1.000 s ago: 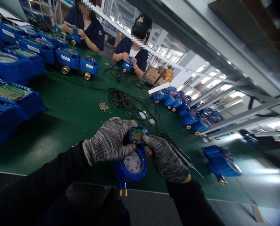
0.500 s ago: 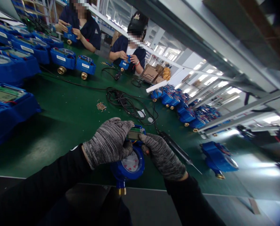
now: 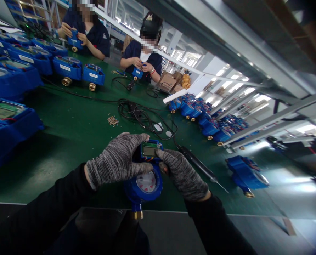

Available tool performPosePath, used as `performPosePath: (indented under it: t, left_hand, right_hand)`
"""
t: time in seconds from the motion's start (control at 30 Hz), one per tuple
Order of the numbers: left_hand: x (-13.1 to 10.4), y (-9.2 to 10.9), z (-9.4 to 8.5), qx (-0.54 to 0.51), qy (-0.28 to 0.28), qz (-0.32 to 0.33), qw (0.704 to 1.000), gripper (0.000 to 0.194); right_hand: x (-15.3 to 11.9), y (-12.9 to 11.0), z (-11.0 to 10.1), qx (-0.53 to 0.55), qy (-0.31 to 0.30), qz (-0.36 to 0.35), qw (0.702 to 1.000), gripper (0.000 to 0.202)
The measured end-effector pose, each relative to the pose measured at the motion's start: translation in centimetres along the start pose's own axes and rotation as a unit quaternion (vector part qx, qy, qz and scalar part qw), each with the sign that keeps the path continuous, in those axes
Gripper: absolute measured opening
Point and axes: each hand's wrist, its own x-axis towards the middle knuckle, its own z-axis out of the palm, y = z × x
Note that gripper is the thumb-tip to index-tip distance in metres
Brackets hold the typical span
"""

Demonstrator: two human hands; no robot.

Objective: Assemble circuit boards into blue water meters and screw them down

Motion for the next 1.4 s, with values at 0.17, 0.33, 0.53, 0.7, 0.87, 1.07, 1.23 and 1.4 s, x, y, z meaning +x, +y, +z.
performPosePath:
  t: [0.17,0.33,0.53,0.7,0.87,1.07,1.23,1.4]
  left_hand:
    - [0.3,0.1,1.4,0.047,0.060,0.024,0.997,0.059]
    - [0.4,0.1,2.3,0.065,0.080,0.025,0.994,0.055]
    - [0.5,0.2,1.8,0.010,0.045,-0.020,0.999,0.062]
    - [-1.3,-1.4,0.0,-0.056,0.041,-0.027,0.997,0.070]
    - [-2.2,-2.8,-1.3,-0.018,0.096,0.033,0.995,0.047]
    - [-0.6,-3.3,-1.1,0.035,0.089,0.139,0.986,0.026]
    - [0.1,-3.2,-1.3,0.101,0.083,0.169,0.977,0.011]
    - [0.3,-2.2,-1.5,0.180,0.071,0.076,0.978,0.010]
  right_hand:
    - [0.1,-0.1,0.1,0.016,0.005,0.015,1.000,0.028]
    - [0.2,0.2,0.4,0.082,-0.001,0.074,0.994,0.037]
    - [0.3,0.1,0.4,0.098,0.004,0.081,0.992,0.033]
    - [1.2,-1.4,0.4,0.142,-0.006,0.170,0.975,0.050]
    - [1.0,-0.7,0.5,0.149,-0.003,0.176,0.973,0.048]
    - [0.5,-0.3,0.4,0.134,-0.002,0.166,0.977,0.047]
    - [0.4,-0.2,0.5,0.104,0.012,0.114,0.988,0.040]
    - [0.6,-0.8,0.5,0.115,-0.005,0.117,0.986,0.043]
